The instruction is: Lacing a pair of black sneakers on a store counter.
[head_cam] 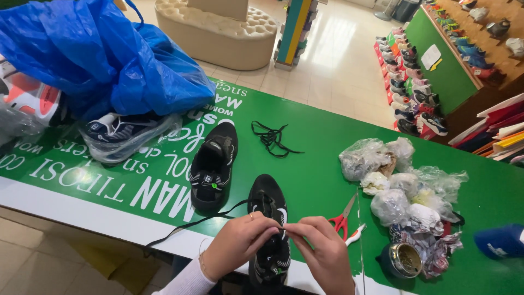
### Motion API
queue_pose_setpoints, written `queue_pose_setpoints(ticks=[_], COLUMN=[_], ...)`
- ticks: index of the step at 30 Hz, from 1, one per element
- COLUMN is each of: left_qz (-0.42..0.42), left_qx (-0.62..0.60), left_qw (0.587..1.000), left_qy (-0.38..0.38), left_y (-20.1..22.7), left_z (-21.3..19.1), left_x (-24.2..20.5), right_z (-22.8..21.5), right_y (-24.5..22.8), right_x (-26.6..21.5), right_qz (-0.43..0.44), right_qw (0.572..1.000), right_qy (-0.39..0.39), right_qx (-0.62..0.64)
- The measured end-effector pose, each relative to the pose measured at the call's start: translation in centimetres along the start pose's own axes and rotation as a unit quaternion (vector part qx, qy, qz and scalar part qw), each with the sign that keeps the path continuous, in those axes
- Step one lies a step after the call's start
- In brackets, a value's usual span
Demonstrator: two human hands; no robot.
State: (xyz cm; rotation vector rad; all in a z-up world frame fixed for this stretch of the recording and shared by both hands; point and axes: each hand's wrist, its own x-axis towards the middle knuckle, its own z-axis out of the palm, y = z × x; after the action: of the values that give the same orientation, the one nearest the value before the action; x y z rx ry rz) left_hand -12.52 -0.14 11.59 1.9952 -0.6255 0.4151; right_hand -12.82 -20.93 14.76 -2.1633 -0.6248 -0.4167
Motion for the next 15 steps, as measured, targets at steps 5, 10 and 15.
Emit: queue_pose_setpoints(ticks=[5,10,15], left_qz=[0.002,-0.008,-0.021], left_qx=[0.003,-0.044,0.048], left_qw=[1.0,0.999,0.996], left_qy=[0.002,0.012,0.067], left_y=[-0.1,0.4,-2.5], left_z=[-0.4,0.3,0.9], left_x=[0.2,0.3,0.8], right_z=[0.1,1.4,1.7], right_y=[0.0,-0.5,1.3], right_x=[0.1,0.5,2.1], right_qz=[0.018,0.013,0.042], right_qw=[1.0,1.0,0.999], right_qy=[0.005,0.01,-0.026], right_qx=[0.006,0.023,0.008])
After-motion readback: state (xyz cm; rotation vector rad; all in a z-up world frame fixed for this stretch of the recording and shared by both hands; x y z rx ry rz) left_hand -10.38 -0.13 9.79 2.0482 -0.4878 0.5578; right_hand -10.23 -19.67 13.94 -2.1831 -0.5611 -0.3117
